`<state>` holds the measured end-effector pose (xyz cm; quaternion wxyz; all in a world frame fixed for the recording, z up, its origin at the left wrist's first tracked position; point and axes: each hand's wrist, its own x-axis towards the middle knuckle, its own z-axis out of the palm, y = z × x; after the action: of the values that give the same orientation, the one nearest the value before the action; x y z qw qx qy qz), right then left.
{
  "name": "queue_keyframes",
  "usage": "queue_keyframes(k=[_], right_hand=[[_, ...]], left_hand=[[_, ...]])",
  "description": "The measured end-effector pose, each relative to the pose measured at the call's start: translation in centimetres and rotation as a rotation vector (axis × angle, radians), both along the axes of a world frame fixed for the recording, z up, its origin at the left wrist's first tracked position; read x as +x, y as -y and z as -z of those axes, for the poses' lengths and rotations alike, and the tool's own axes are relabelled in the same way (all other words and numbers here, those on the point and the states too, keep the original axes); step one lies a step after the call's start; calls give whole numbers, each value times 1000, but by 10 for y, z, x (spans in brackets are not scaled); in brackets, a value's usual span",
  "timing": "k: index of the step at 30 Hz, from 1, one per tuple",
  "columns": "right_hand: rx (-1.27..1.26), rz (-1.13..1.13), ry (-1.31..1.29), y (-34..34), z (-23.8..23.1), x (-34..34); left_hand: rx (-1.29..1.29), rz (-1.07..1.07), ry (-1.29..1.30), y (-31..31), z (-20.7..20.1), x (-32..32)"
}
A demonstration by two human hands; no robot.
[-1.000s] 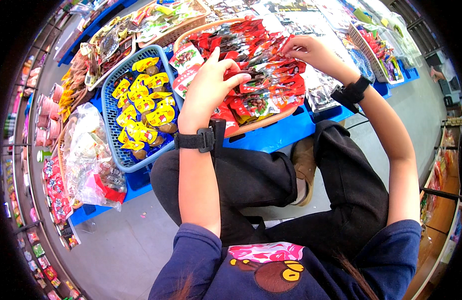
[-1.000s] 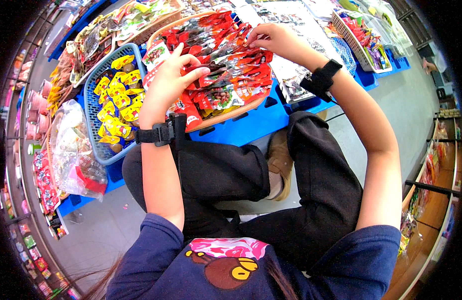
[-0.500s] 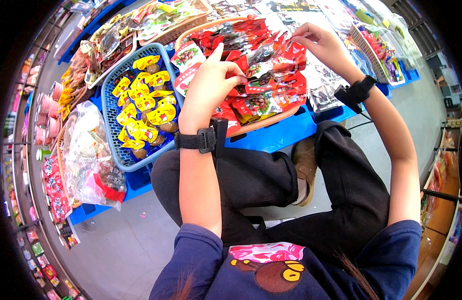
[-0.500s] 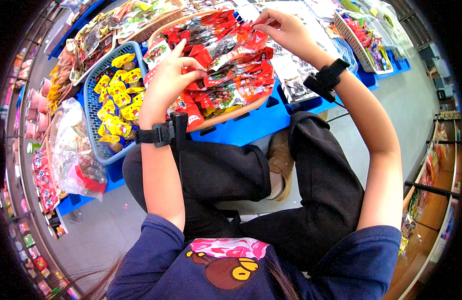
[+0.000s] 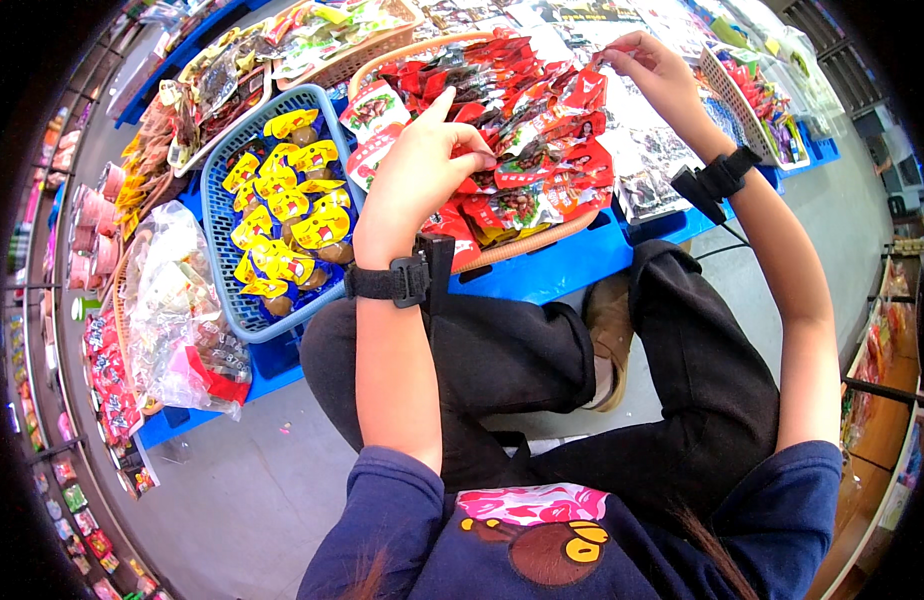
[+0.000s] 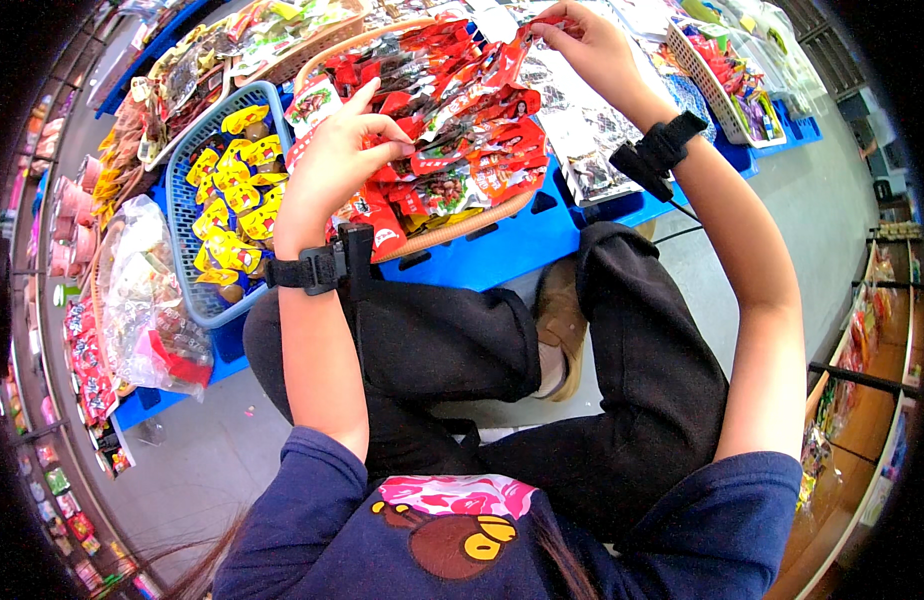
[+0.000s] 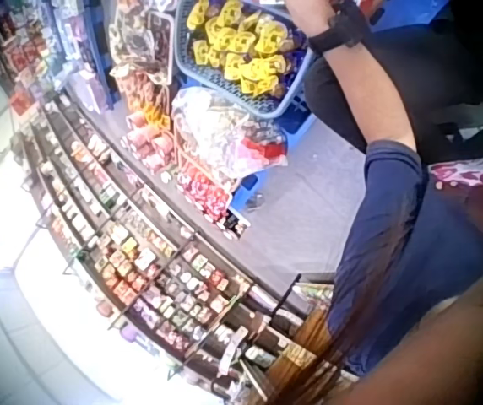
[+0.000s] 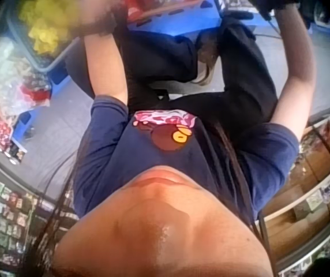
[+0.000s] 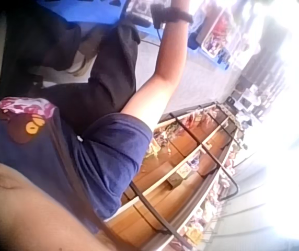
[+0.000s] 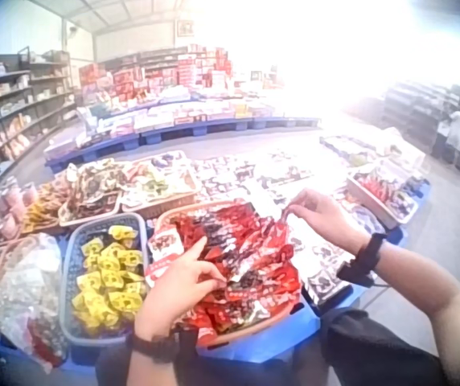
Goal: The person sorts and organizes snack packages by hand, arranging and stacking the pouches neatly in a basket.
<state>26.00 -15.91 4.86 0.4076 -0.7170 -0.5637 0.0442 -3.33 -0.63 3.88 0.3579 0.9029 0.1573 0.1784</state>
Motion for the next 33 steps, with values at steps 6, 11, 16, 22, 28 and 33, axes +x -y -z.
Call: queue_keyframes(k=[6,11,16,22,28,33], right_hand=[[130,74,-212,5,-1,23],[156,42,-285,4,6,16],[403,98,-326,11,-5,35],[465,258,-534,7,-24,-8],[336,-56,-553,4,-18,-3],[8,-105,-294,5,-5,-17]], left_hand=[[52,-50,-97,0,3,1],[30,-59,-126,-1,5,2],[-32,-54,-174,-1,5,6],[33,-91,-117,1,4,2],[-74,-30,-80,5,1,6],[-17,-39,0,3,4,3]])
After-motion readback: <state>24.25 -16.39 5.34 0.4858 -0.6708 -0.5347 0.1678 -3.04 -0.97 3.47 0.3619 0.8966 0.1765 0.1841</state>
